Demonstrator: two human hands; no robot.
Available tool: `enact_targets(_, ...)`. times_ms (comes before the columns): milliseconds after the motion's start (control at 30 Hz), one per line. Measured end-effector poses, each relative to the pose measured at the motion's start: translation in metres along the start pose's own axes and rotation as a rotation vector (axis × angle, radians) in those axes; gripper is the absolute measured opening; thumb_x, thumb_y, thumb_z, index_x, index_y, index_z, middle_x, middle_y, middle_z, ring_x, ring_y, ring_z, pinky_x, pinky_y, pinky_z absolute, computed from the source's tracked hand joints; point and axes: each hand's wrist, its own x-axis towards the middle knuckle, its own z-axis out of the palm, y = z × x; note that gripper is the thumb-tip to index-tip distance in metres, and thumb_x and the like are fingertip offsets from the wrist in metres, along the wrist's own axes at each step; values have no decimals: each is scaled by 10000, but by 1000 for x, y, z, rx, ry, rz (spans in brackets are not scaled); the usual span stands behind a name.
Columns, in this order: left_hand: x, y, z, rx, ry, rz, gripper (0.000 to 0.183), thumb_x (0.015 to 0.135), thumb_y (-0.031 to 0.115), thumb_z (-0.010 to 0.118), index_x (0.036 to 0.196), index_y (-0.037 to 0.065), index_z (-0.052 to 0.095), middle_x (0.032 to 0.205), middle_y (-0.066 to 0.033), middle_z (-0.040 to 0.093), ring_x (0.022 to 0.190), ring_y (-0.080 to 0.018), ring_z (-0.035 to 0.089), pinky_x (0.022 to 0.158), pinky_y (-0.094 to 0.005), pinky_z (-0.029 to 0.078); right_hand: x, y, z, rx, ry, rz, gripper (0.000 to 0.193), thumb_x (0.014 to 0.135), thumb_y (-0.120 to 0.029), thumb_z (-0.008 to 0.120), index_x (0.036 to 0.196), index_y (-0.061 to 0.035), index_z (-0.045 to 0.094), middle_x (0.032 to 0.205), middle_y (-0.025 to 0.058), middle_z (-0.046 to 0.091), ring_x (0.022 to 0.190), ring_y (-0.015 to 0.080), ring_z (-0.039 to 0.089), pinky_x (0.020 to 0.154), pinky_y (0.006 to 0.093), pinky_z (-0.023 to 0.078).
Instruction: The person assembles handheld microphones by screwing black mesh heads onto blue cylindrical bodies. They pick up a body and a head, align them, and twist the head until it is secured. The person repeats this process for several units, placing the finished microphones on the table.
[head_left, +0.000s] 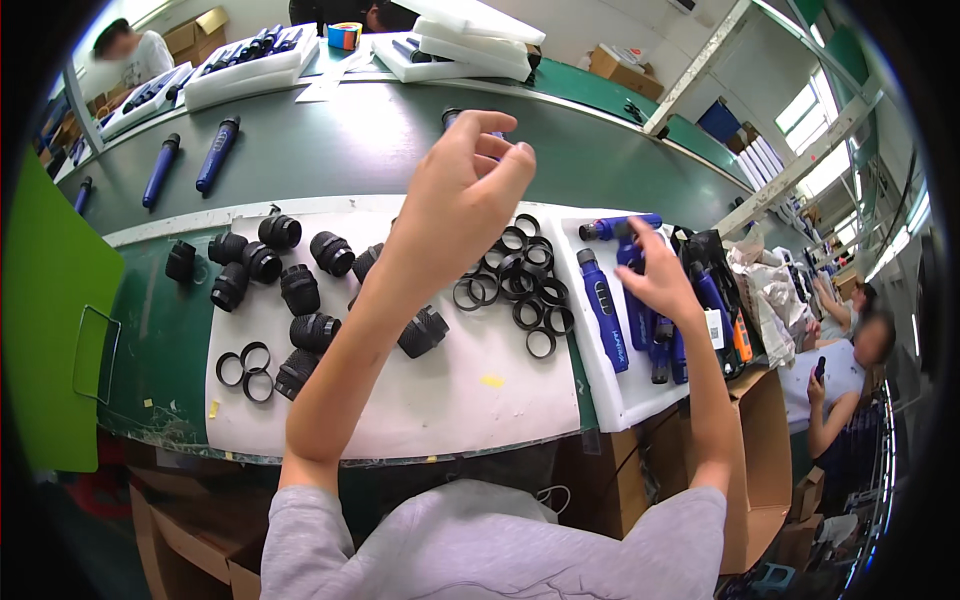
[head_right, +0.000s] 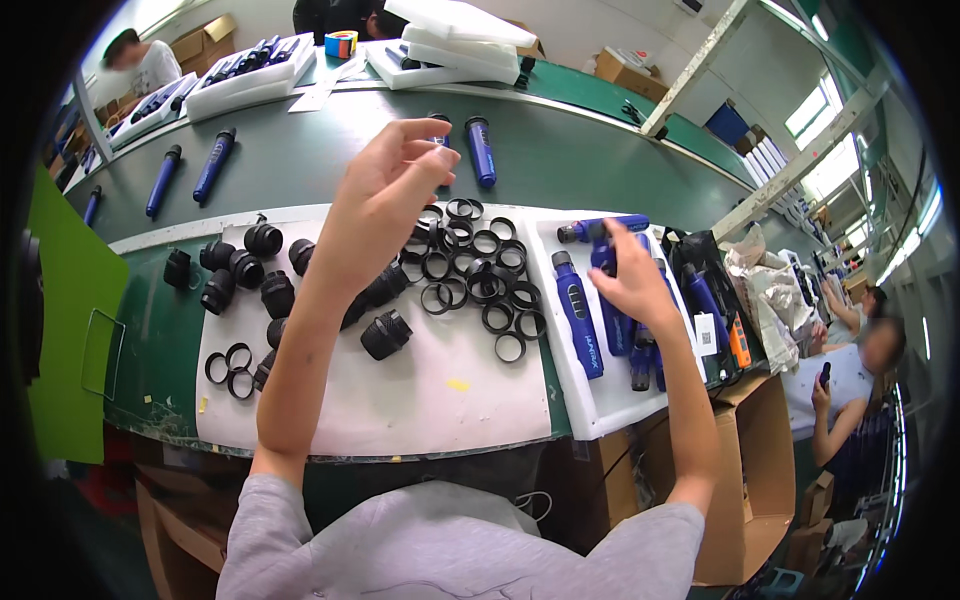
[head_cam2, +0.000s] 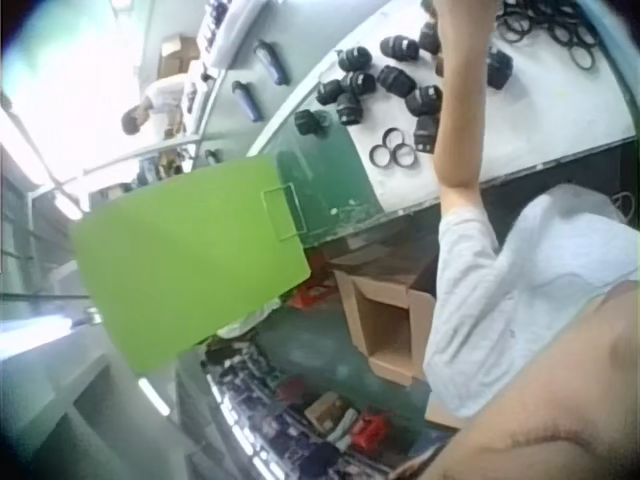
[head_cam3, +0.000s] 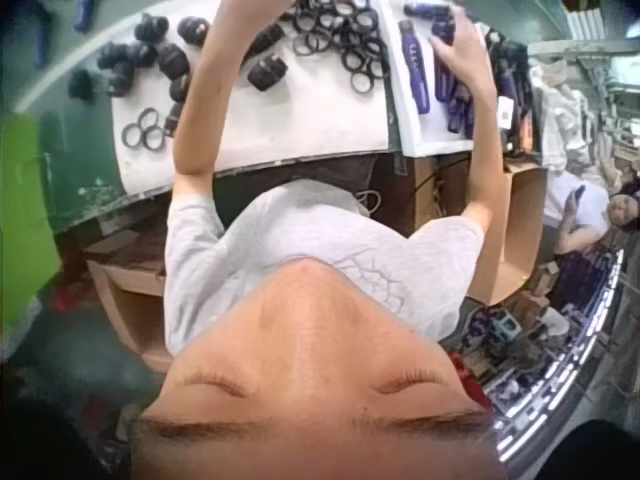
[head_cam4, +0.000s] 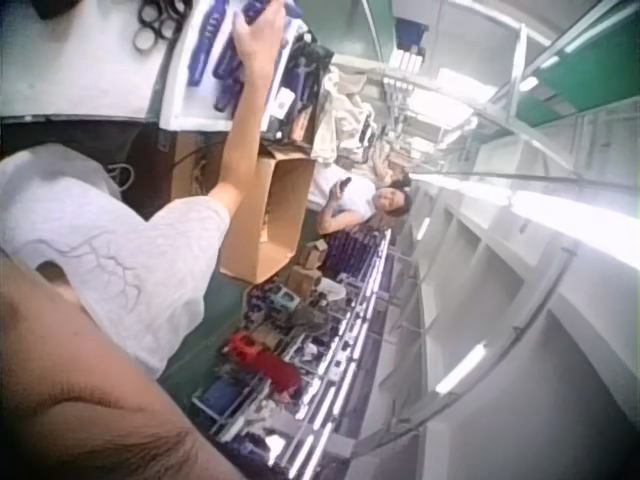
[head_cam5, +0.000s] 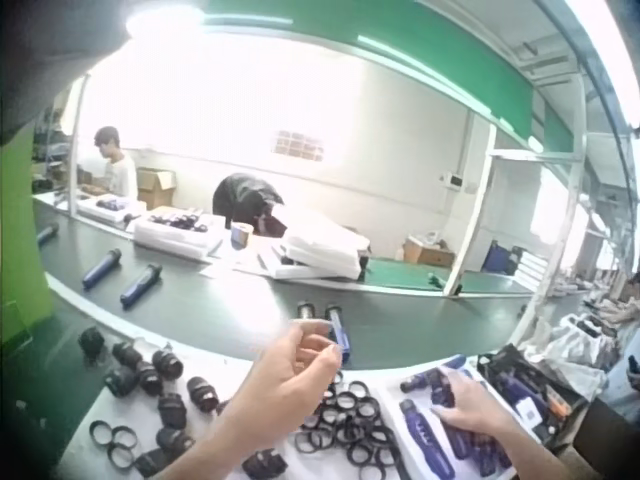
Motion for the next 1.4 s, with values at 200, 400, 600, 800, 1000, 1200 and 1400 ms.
enact_targets(200, -10, -11, 12, 335, -110, 188, 676, 899, 404, 716, 1351, -45, 488, 1084, -187, 666, 1020, -253, 646, 893, -371, 521, 29, -124, -37, 864, 294, -284, 864, 846, -58, 778, 1533, -57, 253, 1225, 139, 543, 1057, 192, 628, 841, 310, 548)
enact_targets(400, -8, 15, 0, -183, -128, 141, 543, 786, 245, 844, 1184, -4, 572, 925, -56, 631, 766, -101, 607, 677, -265, 515, 47, -184, -40, 1065, 432, -635, 543, 939, -97, 659, 1435, -42, 445, 1287, 139, 555, 1036, 207, 633, 857, 306, 528)
enact_targets(600, -8, 27, -28, -185, -13, 8, 389, 838, 303, 800, 1005, 10, 605, 692, 5, 594, 556, -55, 566, 489, -221, 453, 49, -175, -42, 428, -172, -452, 305, 907, -196, 655, 1152, -16, 628, 1053, 144, 653, 1006, 240, 643, 845, 346, 502)
enact_targets(800, -7, 29, -21, -110, -22, 12, 422, 821, 318, 810, 987, -17, 614, 712, -29, 621, 541, -81, 590, 499, -236, 481, 59, -152, 37, -33, -578, -523, 450, 821, -263, 745, 1165, -22, 583, 1090, 174, 605, 1054, 348, 608, 869, 445, 506)
enact_targets(1000, -6, 21, -19, -22, -35, 33, 365, 843, 212, 807, 1059, -19, 625, 736, -31, 630, 540, -81, 595, 480, -231, 459, 59, -146, 111, 12, -439, -639, 443, 739, -242, 803, 1039, -5, 580, 998, 170, 586, 937, 353, 636, 818, 446, 527)
enact_targets(1200, -1, 11, -24, 174, -64, 21, 438, 806, 343, 802, 966, -32, 642, 706, -50, 623, 560, -93, 587, 510, -259, 464, 71, -150, 62, 209, -358, -603, 311, 850, -238, 726, 1022, -4, 614, 950, 179, 654, 928, 376, 642, 809, 467, 515)
enact_targets(1400, 2, 14, -23, 161, -174, -144, 378, 846, 345, 782, 960, 11, 647, 662, 0, 598, 519, -63, 553, 480, -226, 437, 85, -131, 0, 851, 124, -239, 329, 991, -295, 630, 1114, -2, 545, 937, 182, 699, 734, 197, 679, 652, 307, 517)
